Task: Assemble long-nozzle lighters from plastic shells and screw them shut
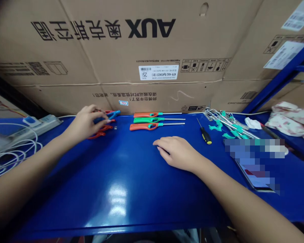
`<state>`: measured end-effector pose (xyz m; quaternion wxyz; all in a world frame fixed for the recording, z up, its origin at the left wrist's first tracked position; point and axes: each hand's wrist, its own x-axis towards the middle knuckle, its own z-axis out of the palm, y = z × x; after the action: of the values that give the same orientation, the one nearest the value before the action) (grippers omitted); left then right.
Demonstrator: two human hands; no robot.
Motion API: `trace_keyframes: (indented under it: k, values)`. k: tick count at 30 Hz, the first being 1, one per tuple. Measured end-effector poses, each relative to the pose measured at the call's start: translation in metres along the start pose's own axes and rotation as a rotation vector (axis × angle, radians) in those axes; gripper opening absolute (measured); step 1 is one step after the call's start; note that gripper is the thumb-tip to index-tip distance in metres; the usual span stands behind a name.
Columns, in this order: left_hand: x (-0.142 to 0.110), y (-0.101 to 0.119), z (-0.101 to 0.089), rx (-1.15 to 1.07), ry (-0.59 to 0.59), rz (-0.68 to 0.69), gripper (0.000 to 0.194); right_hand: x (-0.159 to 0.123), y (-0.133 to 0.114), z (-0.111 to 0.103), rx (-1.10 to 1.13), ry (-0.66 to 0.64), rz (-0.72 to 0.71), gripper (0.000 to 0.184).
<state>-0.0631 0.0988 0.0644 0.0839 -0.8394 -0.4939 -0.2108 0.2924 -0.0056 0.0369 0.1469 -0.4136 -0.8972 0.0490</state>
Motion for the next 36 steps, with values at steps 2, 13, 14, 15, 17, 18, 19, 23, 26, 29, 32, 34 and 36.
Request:
trace_keyframes:
  k: [2, 13, 14, 15, 17, 18, 19, 23, 26, 29, 32, 34, 36]
  values:
    - [-0.014, 0.033, -0.001, -0.149, -0.008, 0.142, 0.020, 0.000, -0.003, -0.002, 0.003, 0.050, -0.030, 0.030]
    - [-0.075, 0.129, 0.032, -0.478, -0.249, 0.338, 0.021, 0.000, -0.022, 0.001, 0.099, -0.113, -0.201, 0.010]
    - [-0.074, 0.126, 0.032, -0.477, -0.250, 0.329, 0.027, 0.000, -0.022, 0.002, 0.103, -0.137, -0.190, 0.009]
    - [-0.072, 0.123, 0.031, -0.479, -0.249, 0.311, 0.034, 0.000, -0.021, 0.002, 0.104, -0.153, -0.177, 0.008]
    - [-0.070, 0.117, 0.030, -0.492, -0.244, 0.263, 0.044, -0.001, -0.019, 0.001, 0.096, -0.170, -0.145, 0.007]
    - [-0.069, 0.114, 0.029, -0.504, -0.241, 0.241, 0.046, -0.001, -0.018, 0.000, 0.090, -0.174, -0.129, 0.007]
    - [-0.067, 0.111, 0.030, -0.518, -0.241, 0.227, 0.046, -0.001, -0.016, -0.001, 0.084, -0.175, -0.115, 0.007]
    - [-0.064, 0.101, 0.035, -0.585, -0.228, 0.206, 0.039, -0.001, -0.013, -0.006, 0.075, -0.193, -0.072, 0.006]
    - [-0.063, 0.097, 0.040, -0.637, -0.222, 0.194, 0.034, 0.000, -0.013, -0.008, 0.083, -0.206, -0.061, 0.005]
    - [-0.063, 0.096, 0.043, -0.666, -0.222, 0.182, 0.033, -0.001, -0.014, -0.009, 0.088, -0.220, -0.057, 0.007]
    - [-0.063, 0.097, 0.044, -0.676, -0.215, 0.177, 0.034, -0.001, -0.016, -0.009, 0.088, -0.231, -0.067, 0.009]
    - [-0.063, 0.097, 0.044, -0.677, -0.209, 0.171, 0.034, -0.001, -0.017, -0.008, 0.088, -0.220, -0.084, 0.009]
    - [-0.063, 0.096, 0.045, -0.671, -0.202, 0.158, 0.035, 0.000, -0.017, -0.007, 0.080, -0.181, -0.088, 0.010]
